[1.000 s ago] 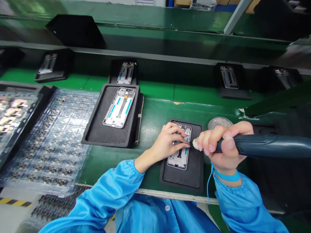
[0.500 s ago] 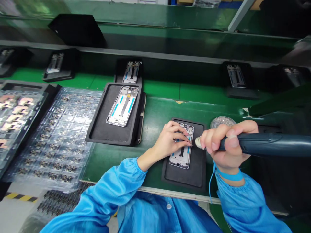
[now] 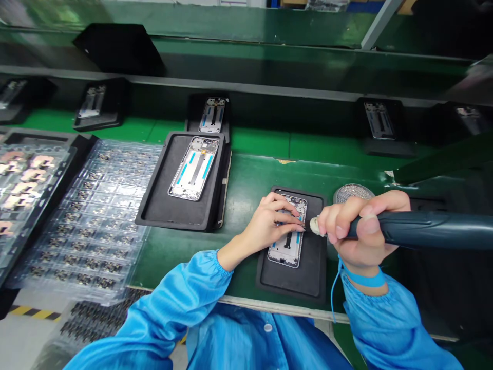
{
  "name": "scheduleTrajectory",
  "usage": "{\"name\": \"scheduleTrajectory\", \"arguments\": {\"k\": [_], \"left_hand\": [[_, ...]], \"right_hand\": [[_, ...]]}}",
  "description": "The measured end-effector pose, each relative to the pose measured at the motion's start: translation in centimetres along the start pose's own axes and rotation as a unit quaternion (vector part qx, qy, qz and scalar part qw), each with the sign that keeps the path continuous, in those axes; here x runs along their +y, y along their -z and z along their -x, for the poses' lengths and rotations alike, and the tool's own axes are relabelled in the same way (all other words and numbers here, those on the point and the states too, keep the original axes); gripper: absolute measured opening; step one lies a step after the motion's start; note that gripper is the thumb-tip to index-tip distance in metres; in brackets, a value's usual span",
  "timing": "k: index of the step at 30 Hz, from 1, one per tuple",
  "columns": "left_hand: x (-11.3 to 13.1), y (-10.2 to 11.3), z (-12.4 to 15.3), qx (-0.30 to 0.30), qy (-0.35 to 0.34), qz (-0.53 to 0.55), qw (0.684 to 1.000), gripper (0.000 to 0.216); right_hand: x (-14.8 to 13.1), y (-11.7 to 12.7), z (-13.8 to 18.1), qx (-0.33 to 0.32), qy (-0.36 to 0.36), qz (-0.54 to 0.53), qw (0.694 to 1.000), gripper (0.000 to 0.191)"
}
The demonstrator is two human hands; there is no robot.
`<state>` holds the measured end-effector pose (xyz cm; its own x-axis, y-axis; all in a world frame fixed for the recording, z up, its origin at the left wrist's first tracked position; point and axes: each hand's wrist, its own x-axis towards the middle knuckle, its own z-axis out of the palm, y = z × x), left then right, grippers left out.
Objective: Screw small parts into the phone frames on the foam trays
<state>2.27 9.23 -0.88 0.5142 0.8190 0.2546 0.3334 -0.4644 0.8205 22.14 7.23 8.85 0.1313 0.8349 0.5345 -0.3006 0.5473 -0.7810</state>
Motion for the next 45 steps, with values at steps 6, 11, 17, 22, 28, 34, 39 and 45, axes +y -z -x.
{"name": "scheduleTrajectory", "arguments": {"k": [6, 11, 17, 22, 28, 34, 39, 45], "left_hand": [[0.3, 0.0, 0.1, -0.009, 0.011, -0.004, 1.0, 0.014], [0.9, 1.7, -0.4, -0.032, 0.04, -0.046, 0.998, 0.061], [0.3, 2.5, -1.2, -0.038, 0.127, -0.111, 0.985, 0.059], [0.8, 1.8, 0.0, -0.029, 0.138, -0.089, 0.986, 0.051], [1.2, 2.0, -0.3, -0.028, 0.15, -0.074, 0.986, 0.049], [1.7, 2.0, -0.5, -0.033, 0.153, -0.066, 0.985, 0.05], [2.0, 1.9, -0.6, -0.035, 0.155, -0.063, 0.985, 0.049], [2.0, 2.0, -0.7, -0.04, 0.155, -0.067, 0.985, 0.05]], "right_hand": [[0.4, -0.2, 0.1, -0.006, 0.012, -0.022, 1.0, 0.032], [0.6, 0.3, -0.3, -0.005, 0.031, -0.032, 0.999, 0.032], [0.7, 0.9, -1.2, 0.004, 0.043, -0.005, 0.999, 0.031], [2.4, 0.2, -1.0, 0.011, 0.024, 0.016, 1.0, 0.032], [4.7, 0.0, -0.6, 0.011, 0.0, 0.049, 0.999, 0.038], [5.3, 0.0, -0.6, 0.012, 0.008, 0.052, 0.999, 0.039], [5.1, -0.1, -0.6, 0.011, 0.006, 0.042, 0.999, 0.039], [5.8, -0.3, -0.9, 0.013, 0.007, 0.051, 0.999, 0.041]]}}
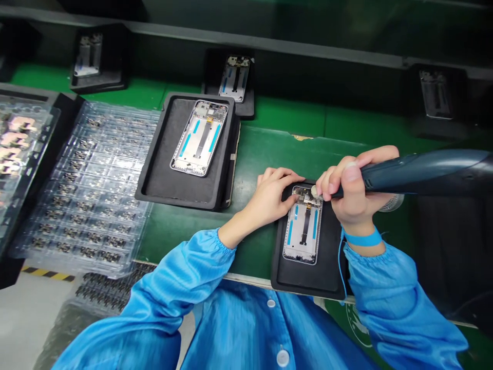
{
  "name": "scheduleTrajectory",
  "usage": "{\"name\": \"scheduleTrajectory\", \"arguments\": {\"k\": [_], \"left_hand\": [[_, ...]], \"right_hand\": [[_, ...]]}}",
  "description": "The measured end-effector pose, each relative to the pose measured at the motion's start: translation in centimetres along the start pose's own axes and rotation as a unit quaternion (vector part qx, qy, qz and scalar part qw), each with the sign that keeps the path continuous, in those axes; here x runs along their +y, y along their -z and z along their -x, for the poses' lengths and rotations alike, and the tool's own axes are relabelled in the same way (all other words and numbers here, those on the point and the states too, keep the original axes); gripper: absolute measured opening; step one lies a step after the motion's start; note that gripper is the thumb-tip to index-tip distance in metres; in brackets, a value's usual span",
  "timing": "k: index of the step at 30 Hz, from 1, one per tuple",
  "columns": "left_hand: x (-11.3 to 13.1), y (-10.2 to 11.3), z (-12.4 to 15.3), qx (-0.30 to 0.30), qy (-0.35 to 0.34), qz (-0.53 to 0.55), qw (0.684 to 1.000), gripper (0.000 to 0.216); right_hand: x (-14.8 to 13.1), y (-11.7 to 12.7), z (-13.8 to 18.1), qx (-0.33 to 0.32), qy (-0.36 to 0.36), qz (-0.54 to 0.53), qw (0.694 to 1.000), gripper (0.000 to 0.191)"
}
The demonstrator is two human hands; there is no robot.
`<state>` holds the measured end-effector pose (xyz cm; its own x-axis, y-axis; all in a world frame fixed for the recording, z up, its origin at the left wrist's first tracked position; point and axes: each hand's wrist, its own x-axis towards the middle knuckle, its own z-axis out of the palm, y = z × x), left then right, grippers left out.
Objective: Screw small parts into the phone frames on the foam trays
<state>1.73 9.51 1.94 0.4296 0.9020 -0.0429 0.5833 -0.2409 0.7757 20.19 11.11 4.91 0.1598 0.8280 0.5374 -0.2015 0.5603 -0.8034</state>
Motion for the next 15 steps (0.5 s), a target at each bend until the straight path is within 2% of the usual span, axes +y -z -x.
{"name": "scheduleTrajectory", "arguments": {"k": [5, 13, 15], "left_hand": [[-0.2, 0.0, -0.1, 0.001, -0.007, -0.011, 1.0, 0.05], [-0.7, -0.3, -0.1, 0.008, -0.01, -0.008, 1.0, 0.052], [-0.9, -0.3, -0.5, 0.04, -0.027, 0.02, 0.999, 0.051]], "right_hand": [[0.9, -0.6, -0.5, 0.005, -0.03, 0.049, 0.998, 0.051], [1.2, -0.9, -0.7, -0.007, -0.088, 0.06, 0.994, 0.056], [1.6, -0.7, -0.7, 0.0, -0.103, 0.064, 0.993, 0.059]]}}
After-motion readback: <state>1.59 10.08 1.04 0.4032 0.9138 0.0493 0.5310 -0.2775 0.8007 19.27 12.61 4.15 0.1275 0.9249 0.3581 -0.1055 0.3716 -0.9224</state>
